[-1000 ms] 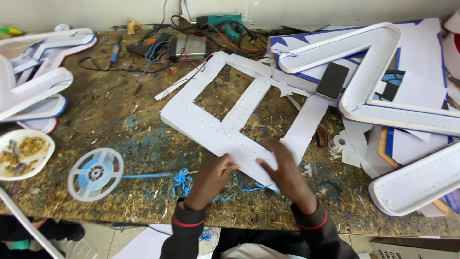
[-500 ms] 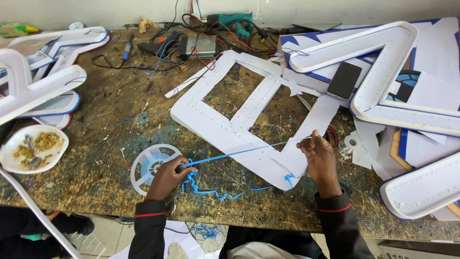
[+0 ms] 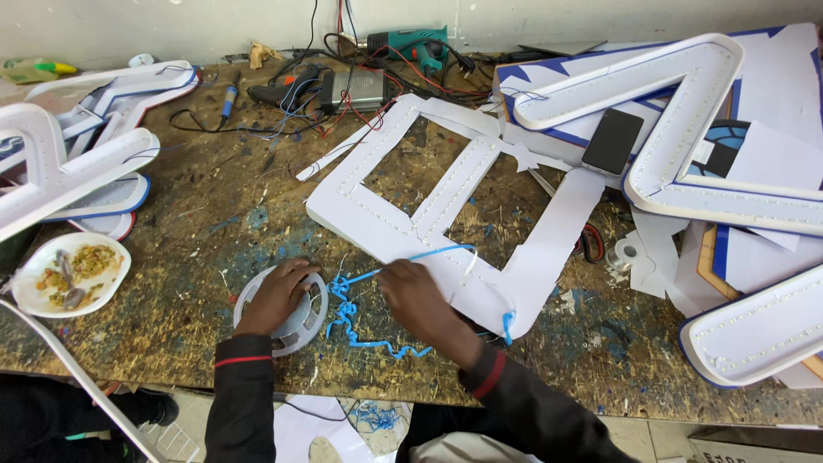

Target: The person installs LED strips onto a white letter-shaped board by peeling the backing and pressing the strip into place. They use scissors to cut the strip and a roll of blue tape to secure sections, working on a cluttered workbench with other letter boards and tools nearby.

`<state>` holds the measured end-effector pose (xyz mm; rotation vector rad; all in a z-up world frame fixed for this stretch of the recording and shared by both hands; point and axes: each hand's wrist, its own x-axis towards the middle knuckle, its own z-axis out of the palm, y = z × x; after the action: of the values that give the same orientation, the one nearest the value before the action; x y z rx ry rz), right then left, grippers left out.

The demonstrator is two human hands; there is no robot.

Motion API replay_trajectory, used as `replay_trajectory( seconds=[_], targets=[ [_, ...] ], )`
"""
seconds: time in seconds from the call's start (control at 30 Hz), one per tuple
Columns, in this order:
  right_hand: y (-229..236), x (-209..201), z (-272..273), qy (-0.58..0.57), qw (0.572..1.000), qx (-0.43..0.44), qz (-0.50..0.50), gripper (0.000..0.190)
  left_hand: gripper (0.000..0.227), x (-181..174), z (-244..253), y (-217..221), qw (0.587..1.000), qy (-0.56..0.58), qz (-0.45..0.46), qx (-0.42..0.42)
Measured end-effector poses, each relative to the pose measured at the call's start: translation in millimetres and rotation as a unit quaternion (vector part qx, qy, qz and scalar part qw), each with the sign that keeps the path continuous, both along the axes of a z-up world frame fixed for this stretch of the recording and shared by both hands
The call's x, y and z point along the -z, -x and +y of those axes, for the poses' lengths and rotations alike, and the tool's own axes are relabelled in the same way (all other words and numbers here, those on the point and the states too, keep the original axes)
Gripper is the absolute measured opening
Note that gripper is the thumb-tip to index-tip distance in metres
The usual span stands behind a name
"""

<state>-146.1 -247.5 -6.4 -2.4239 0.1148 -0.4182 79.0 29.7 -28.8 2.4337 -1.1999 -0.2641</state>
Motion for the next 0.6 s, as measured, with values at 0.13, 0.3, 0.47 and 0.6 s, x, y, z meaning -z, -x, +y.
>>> replay_trajectory(
  seconds=[0.13, 0.3, 0.47, 0.6],
  targets=[
    [-78.1, 91.7, 33.8, 0.315, 0.948, -0.025, 0.044, 0.039, 0.034, -5.9, -3.0, 3.3, 0.997, 0.012, 0.07, -0.012],
    [-62.7, 86.9, 22.2, 0.381, 0.923, -0.039, 0.041, 0.029, 0.025, 27.6, 5.1, -31.9, 0.999, -0.052, 0.01, -0.011],
    [16.7, 29.2, -9.0, 0.337, 0.933, -0.111, 0.056, 0.021, 0.036, 12.4, 44.4, -84.1, 0.944, -0.154, -0.175, -0.234],
    [75.6, 13.1, -68.3, 0.258, 0.952, -0.078, 0.143, 0.022, 0.051, 64.4, 66.6, -117.8, 0.778, -0.217, -0.151, -0.569]
  ],
)
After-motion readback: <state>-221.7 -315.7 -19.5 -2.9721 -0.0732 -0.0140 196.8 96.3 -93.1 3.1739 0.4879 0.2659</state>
